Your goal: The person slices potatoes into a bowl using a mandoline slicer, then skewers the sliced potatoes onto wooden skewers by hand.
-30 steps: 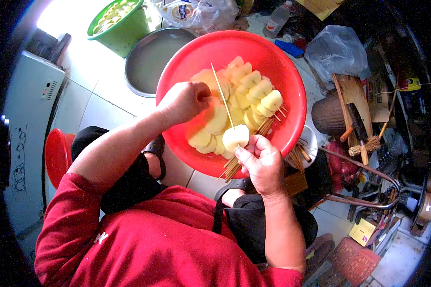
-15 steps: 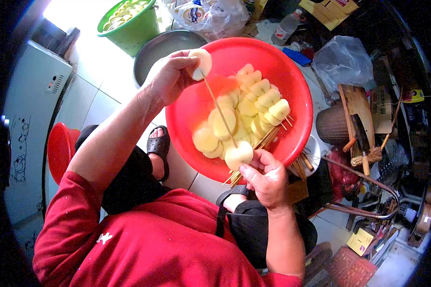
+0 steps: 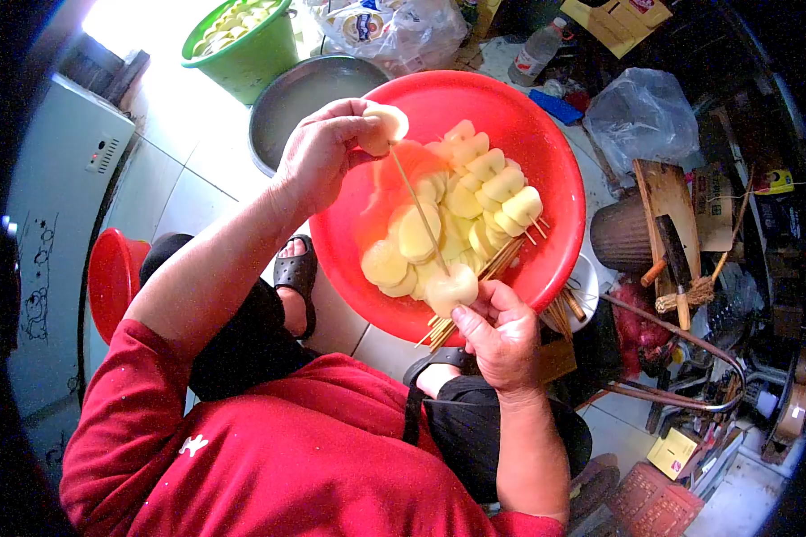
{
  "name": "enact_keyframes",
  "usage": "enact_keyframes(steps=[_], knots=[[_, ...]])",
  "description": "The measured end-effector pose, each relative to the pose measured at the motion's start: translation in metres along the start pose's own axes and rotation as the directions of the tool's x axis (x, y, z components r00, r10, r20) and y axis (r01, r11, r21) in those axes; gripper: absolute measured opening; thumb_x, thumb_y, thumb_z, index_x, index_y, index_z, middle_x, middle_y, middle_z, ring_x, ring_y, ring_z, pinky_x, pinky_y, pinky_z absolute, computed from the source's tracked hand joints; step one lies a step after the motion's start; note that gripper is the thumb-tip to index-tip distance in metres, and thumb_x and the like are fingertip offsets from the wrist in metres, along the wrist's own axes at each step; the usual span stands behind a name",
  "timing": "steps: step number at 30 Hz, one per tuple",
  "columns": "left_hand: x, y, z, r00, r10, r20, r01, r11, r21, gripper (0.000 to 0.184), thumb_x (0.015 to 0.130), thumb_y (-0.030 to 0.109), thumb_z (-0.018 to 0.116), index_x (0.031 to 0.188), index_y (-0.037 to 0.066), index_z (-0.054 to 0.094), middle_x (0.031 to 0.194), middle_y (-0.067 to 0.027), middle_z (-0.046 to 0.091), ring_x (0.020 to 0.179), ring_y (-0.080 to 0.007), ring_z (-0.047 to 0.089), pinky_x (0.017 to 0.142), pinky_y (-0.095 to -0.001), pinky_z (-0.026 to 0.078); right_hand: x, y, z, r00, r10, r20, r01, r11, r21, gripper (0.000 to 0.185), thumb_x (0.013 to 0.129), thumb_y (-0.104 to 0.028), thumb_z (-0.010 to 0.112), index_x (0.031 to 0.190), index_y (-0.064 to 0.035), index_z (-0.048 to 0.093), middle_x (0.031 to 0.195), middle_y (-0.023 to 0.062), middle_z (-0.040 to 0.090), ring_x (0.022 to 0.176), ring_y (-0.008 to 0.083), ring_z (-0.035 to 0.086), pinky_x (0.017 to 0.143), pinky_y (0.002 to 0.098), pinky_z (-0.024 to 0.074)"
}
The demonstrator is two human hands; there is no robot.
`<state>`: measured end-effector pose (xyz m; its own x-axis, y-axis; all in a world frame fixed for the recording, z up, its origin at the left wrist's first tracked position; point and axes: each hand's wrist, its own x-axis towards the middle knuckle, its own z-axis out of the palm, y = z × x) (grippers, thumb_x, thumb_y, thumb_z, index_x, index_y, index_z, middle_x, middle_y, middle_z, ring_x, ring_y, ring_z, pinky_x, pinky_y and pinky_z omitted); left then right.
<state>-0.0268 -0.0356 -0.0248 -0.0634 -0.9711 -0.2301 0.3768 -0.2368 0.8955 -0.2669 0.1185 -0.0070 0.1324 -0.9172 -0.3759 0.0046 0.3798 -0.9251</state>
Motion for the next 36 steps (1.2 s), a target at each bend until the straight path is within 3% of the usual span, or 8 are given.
enact_keyframes(steps=[5,12,17,21,26,33,35,36], knots=[[-0.01,0.004,0.01,0.997,-0.081,-0.016,0.079,0.992,-0.101,0.022,0.088,0.012,0.054,0.106,0.002,0.059,0.095,-0.0104,0.063,0.084,-0.0187,0.063,0.071,-0.032,0.055,0.001,0.001,0.0,0.999,-0.033,-0.019,0.032,0.999,-0.031,0.02,0.085,-0.007,0.061,0.103,-0.0008,0.058,0.084,0.0012,0.065,0.059,0.0015,0.048,0.049,0.0166,0.0376],[-0.005,0.006,0.004,0.988,-0.152,-0.014,0.151,0.987,-0.061,0.025,0.087,0.013,0.058,0.11,0.002,0.056,0.097,-0.0104,0.063,0.08,-0.0197,0.065,0.07,-0.0331,0.055,-0.002,-0.002,0.003,1.0,-0.009,0.007,0.009,1.0,-0.011,0.02,0.086,-0.008,0.061,0.104,-0.0015,0.058,0.089,0.0031,0.067,0.062,0.0012,0.05,0.05,0.016,0.0375],[-0.009,0.011,0.006,0.96,-0.269,0.078,0.259,0.959,0.114,0.024,0.089,0.017,0.061,0.107,0.002,0.058,0.097,-0.0092,0.064,0.079,-0.0193,0.065,0.066,-0.0303,0.055,-0.001,0.003,0.0,1.0,0.006,0.011,-0.006,0.999,0.045,0.023,0.085,-0.009,0.061,0.107,-0.0012,0.057,0.091,0.0042,0.067,0.063,0.0014,0.05,0.05,0.0154,0.0373],[-0.028,-0.001,0.022,0.877,-0.417,0.238,0.327,0.881,0.341,0.021,0.088,0.019,0.063,0.097,0.001,0.063,0.083,-0.0084,0.066,0.07,-0.018,0.066,0.062,-0.029,0.056,0.002,0.007,0.0,1.0,0.001,0.005,-0.001,0.996,0.084,0.024,0.085,-0.008,0.061,0.108,-0.001,0.057,0.092,0.0039,0.067,0.063,0.0016,0.05,0.05,0.0154,0.0373],[-0.048,-0.013,0.039,0.794,-0.538,0.283,0.41,0.817,0.405,0.021,0.086,0.022,0.065,0.09,0.001,0.063,0.075,-0.0063,0.064,0.063,-0.0151,0.064,0.061,-0.0277,0.055,0.005,0.003,0.004,1.0,0.002,-0.023,0.002,0.991,0.131,0.024,0.086,-0.005,0.061,0.109,-0.0009,0.057,0.092,0.0024,0.066,0.061,0.0011,0.047,0.05,0.0155,0.0352],[-0.032,-0.017,0.032,0.864,-0.46,0.204,0.371,0.856,0.359,0.024,0.088,0.024,0.064,0.099,0.003,0.062,0.085,-0.004,0.064,0.07,-0.0132,0.061,0.059,-0.0258,0.051,0.008,0.005,0.0,0.999,-0.029,-0.042,0.033,0.993,0.115,0.019,0.085,-0.007,0.061,0.103,-0.0022,0.058,0.081,-0.0017,0.061,0.059,0.001,0.045,0.049,0.0149,0.0351],[-0.016,-0.023,0.021,0.943,-0.302,0.138,0.203,0.854,0.479,0.023,0.088,0.023,0.064,0.1,0.005,0.062,0.083,-0.0029,0.064,0.068,-0.0126,0.061,0.058,-0.0257,0.051,0.008,0.005,-0.001,0.997,-0.04,-0.067,0.047,0.993,0.112,0.017,0.085,-0.007,0.062,0.102,-0.0026,0.058,0.078,-0.0026,0.06,0.058,0.0012,0.046,0.048,0.0149,0.036],[-0.007,-0.031,0.014,0.962,-0.234,0.142,0.098,0.777,0.622,0.031,0.083,0.03,0.068,0.1,0.004,0.063,0.083,-0.0069,0.066,0.07,-0.0155,0.063,0.061,-0.03,0.051,0.008,0.004,-0.001,0.995,-0.041,-0.095,0.052,0.992,0.115,0.017,0.085,-0.008,0.062,0.101,-0.0027,0.058,0.077,-0.0024,0.059,0.058,0.0016,0.046,0.048,0.0151,0.0371]])
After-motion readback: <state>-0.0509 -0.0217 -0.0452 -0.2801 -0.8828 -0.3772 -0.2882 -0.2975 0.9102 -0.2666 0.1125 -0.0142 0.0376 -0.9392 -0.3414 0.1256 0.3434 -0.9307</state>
